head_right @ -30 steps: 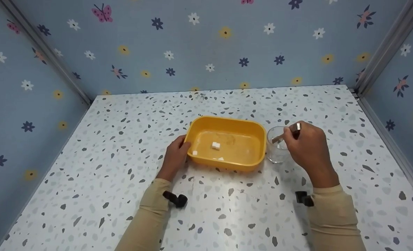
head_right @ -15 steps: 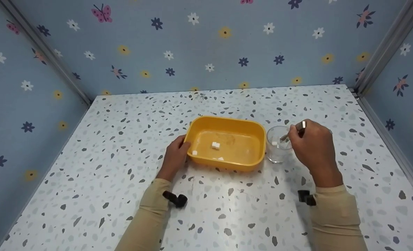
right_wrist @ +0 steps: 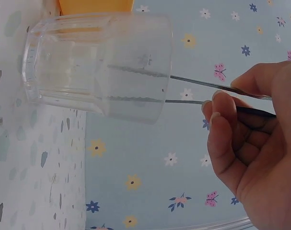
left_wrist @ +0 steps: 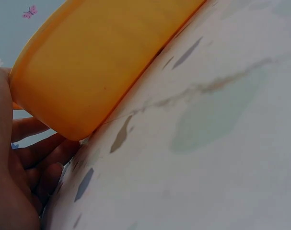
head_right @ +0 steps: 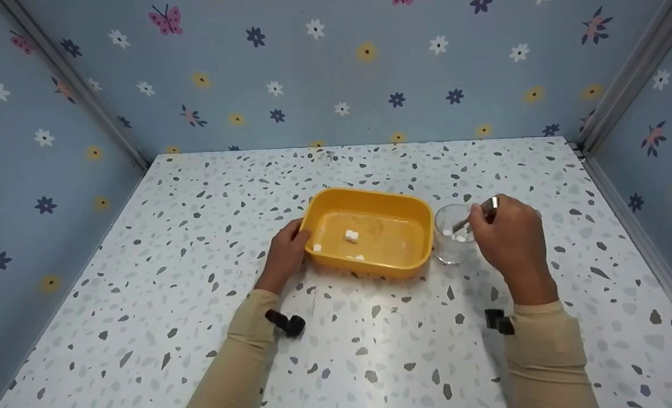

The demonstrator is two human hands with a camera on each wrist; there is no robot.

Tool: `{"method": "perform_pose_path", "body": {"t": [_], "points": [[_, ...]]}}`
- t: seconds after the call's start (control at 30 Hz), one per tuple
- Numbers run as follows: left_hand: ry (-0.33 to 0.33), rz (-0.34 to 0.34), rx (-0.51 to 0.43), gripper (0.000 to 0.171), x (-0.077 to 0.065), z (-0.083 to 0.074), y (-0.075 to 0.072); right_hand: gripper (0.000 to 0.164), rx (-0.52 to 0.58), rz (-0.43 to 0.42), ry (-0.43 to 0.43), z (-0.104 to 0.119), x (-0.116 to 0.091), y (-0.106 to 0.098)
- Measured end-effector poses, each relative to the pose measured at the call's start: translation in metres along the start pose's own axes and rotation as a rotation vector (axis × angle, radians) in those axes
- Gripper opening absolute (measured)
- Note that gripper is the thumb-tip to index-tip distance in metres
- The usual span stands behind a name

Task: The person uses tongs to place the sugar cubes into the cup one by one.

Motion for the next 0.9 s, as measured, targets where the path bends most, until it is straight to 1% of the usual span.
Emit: {"method": "perform_pose_path", "body": {"t": [0.17, 0.37, 0.6, 0.77, 0.9], "points": [[0.001, -0.002, 0.007, 0.045, 0.001, -0.001, 0.000, 0.023, 0.016, -0.046, 0.025, 0.001, -0.001, -0.002], [0.005, -0.004, 0.005, 0.044, 0.001, 0.000, 0.000, 0.023, 0.039, -0.129, 0.017, 0.007, -0.002, -0.008], [0.004, -0.002, -0.003, 0.044, 0.000, -0.001, 0.000, 0.022, 0.088, -0.206, 0.018, 0.010, -0.005, -0.010], [-0.003, 0.002, -0.002, 0.045, 0.000, 0.000, 0.000, 0.022, 0.116, -0.233, 0.008, 0.013, -0.006, -0.010], [-0.006, 0.002, -0.001, 0.045, 0.001, 0.001, 0.001, 0.022, 0.137, -0.241, -0.017, 0.017, -0.006, -0.009]]}}
Point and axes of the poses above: each hand's wrist, its own x-axis towards the middle knuckle, its own y-axis out of the palm, z = x × y, the point moved 4 cm from there along x, towards the middle knuckle, and after that the axes turned 2 degrees about y, right-handed, at the moved point
